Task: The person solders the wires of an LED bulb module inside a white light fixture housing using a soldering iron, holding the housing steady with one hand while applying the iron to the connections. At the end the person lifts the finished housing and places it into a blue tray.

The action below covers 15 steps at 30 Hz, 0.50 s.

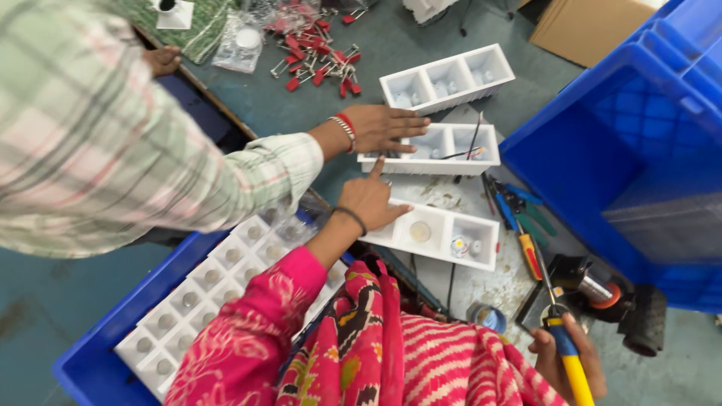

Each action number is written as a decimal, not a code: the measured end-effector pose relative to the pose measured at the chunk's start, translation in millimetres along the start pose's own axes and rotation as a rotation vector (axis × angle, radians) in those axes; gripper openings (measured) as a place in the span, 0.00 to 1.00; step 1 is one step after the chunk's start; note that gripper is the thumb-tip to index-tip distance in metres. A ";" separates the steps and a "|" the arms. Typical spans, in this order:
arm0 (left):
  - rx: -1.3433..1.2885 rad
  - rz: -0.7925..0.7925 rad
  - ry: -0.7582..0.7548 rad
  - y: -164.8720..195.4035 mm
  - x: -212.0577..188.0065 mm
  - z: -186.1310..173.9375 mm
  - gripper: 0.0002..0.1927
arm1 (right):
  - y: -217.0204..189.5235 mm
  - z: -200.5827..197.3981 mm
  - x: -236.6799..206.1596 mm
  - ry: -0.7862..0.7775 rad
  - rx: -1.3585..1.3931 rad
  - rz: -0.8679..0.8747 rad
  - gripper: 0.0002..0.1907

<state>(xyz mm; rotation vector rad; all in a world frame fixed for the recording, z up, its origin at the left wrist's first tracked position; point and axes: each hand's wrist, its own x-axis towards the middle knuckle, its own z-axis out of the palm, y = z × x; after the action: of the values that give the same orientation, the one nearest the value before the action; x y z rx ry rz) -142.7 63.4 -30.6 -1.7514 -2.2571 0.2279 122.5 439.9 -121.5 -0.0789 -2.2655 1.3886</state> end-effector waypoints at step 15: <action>-0.646 -1.570 0.050 -50.2 175.7 67.3 0.46 | 91.5 -23.1 55.6 -0.071 0.002 0.207 0.24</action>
<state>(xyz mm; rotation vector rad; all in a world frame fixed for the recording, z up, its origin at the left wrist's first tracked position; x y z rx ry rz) -250.2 223.3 -59.1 0.3173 -3.0195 -0.8840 65.4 519.4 -170.6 -0.2754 -2.3694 1.5194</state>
